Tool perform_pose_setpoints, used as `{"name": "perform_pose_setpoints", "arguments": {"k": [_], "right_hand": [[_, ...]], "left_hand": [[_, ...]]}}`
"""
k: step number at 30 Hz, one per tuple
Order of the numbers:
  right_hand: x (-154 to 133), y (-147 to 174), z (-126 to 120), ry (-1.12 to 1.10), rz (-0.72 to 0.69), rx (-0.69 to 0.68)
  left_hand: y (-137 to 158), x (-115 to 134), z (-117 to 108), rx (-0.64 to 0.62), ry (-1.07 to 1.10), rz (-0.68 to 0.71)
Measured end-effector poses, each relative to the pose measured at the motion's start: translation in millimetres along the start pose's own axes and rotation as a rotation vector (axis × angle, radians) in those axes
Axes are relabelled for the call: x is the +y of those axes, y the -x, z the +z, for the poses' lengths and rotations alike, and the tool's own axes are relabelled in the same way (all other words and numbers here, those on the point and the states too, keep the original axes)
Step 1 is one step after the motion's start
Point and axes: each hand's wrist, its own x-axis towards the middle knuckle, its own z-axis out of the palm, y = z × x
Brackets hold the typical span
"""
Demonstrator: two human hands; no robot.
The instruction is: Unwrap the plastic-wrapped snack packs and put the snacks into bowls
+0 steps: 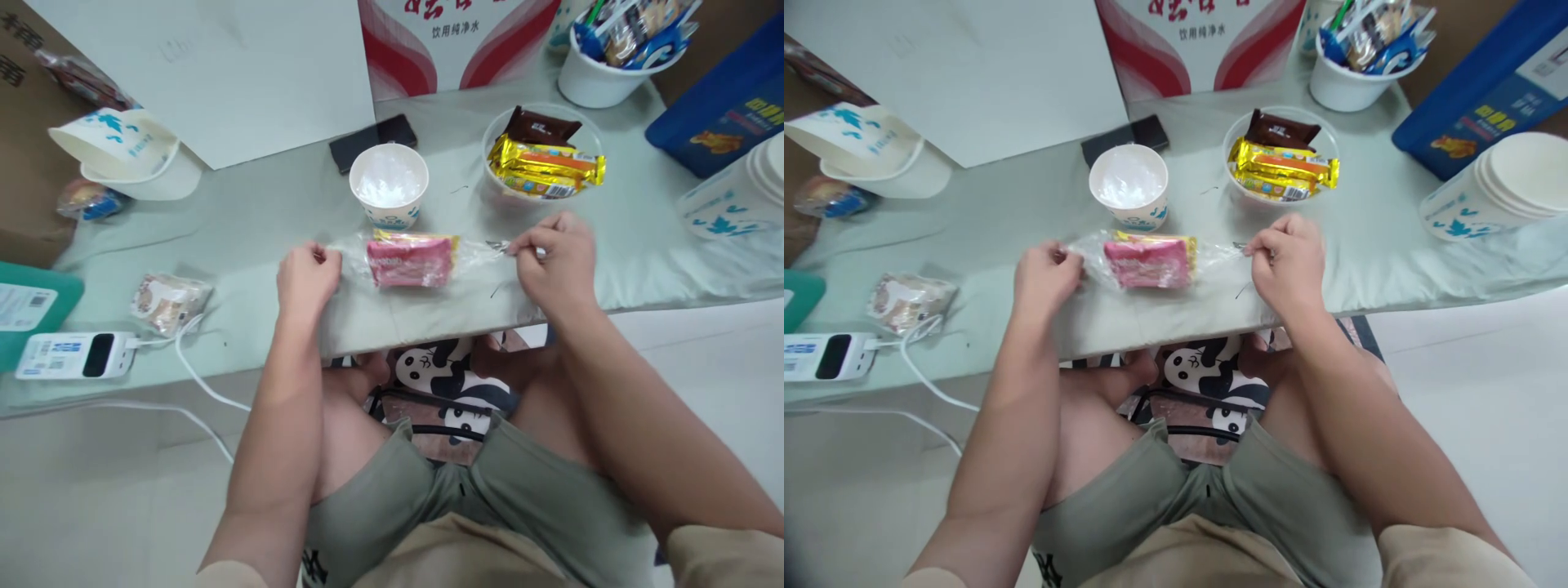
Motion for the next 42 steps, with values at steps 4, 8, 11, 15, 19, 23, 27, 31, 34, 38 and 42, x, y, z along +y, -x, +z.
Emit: {"name": "perform_pose_setpoints", "arguments": {"k": [4,8,11,15,19,23,27,31,34,38,42], "right_hand": [[-5,7,-2,-0.042,0.021,0.072],[-25,15,5,-0.152,-0.239,0.019],[-32,12,19,-0.169,-0.282,-0.072],[-29,4,26,-0.164,-0.206,-0.155],[-30,6,14,-0.221,-0.269,-0.136],[-34,17,-4,-0.379,-0.389,-0.115],[-34,23,-14,-0.348,-0.582,-0.351],[-38,27,-16,-0.105,-0.541,-0.669],[-45,29,-13,0.181,-0.339,-0.651],[-59,28,-9,0.370,-0.053,-0.548],[-74,26,-6,0.296,0.100,-0.462]], "left_hand": [[12,11,2,0.064,0.062,0.284],[23,23,12,-0.100,0.074,0.507],[24,23,18,-0.187,-0.003,0.489],[20,18,15,-0.243,0.005,0.475],[20,17,8,-0.231,0.142,0.536],[22,17,3,-0.174,0.256,0.542],[24,16,-2,-0.205,0.344,0.509],[23,15,-5,-0.234,0.350,0.404],[18,14,-4,-0.163,0.213,0.278],[13,11,0,-0.279,-0.026,0.168],[16,14,4,-0.472,0.080,0.091]]}}
